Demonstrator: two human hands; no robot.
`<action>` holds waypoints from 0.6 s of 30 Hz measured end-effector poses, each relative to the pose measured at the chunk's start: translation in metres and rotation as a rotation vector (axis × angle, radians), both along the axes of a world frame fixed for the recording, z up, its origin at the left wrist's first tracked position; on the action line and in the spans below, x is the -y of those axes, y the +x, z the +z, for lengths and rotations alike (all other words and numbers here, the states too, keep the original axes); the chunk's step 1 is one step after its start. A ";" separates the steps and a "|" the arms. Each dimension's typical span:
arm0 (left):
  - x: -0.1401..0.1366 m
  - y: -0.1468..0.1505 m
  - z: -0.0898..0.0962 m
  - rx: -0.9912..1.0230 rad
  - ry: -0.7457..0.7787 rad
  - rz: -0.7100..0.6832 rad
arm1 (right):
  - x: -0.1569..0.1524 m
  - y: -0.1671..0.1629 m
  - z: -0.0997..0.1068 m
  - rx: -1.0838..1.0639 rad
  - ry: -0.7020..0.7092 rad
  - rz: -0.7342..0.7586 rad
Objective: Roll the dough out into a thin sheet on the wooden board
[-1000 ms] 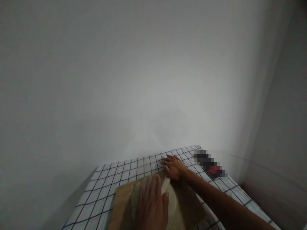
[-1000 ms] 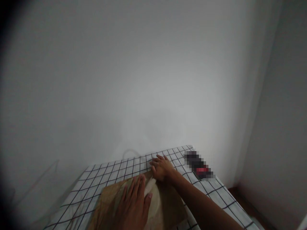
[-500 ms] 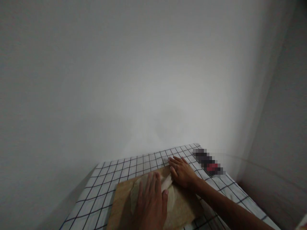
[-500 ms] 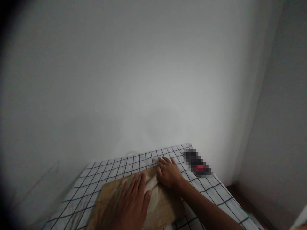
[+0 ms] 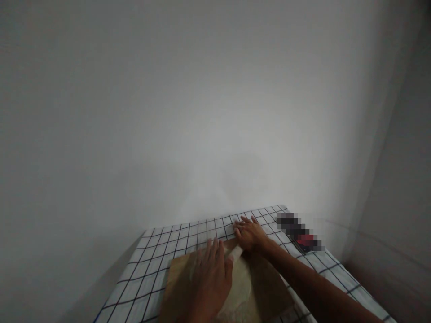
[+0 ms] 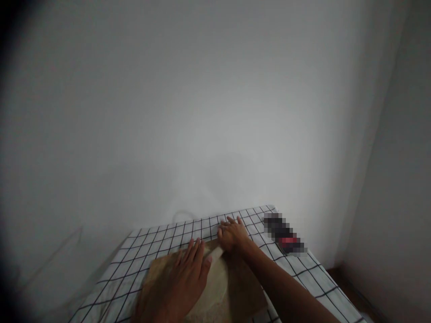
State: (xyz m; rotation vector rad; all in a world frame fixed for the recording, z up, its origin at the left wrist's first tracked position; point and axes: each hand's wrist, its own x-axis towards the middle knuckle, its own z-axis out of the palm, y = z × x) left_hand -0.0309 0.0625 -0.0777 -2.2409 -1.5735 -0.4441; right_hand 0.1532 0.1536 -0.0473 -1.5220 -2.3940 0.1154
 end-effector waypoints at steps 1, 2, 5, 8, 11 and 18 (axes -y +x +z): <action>-0.002 -0.002 0.002 0.005 -0.011 0.001 | -0.003 -0.003 0.001 0.001 0.000 0.006; -0.002 -0.002 0.004 0.013 -0.016 0.004 | -0.005 -0.004 0.001 0.002 0.000 0.013; 0.004 0.003 0.002 0.027 0.010 0.000 | 0.004 0.004 -0.002 0.004 0.003 0.017; 0.019 0.014 -0.008 0.021 0.072 -0.055 | 0.029 0.023 -0.007 -0.014 0.014 0.002; 0.035 0.026 -0.023 0.036 0.194 -0.103 | 0.062 0.045 -0.013 -0.064 0.029 -0.013; 0.046 0.033 -0.032 0.042 0.297 -0.207 | 0.089 0.061 -0.022 -0.063 0.060 -0.044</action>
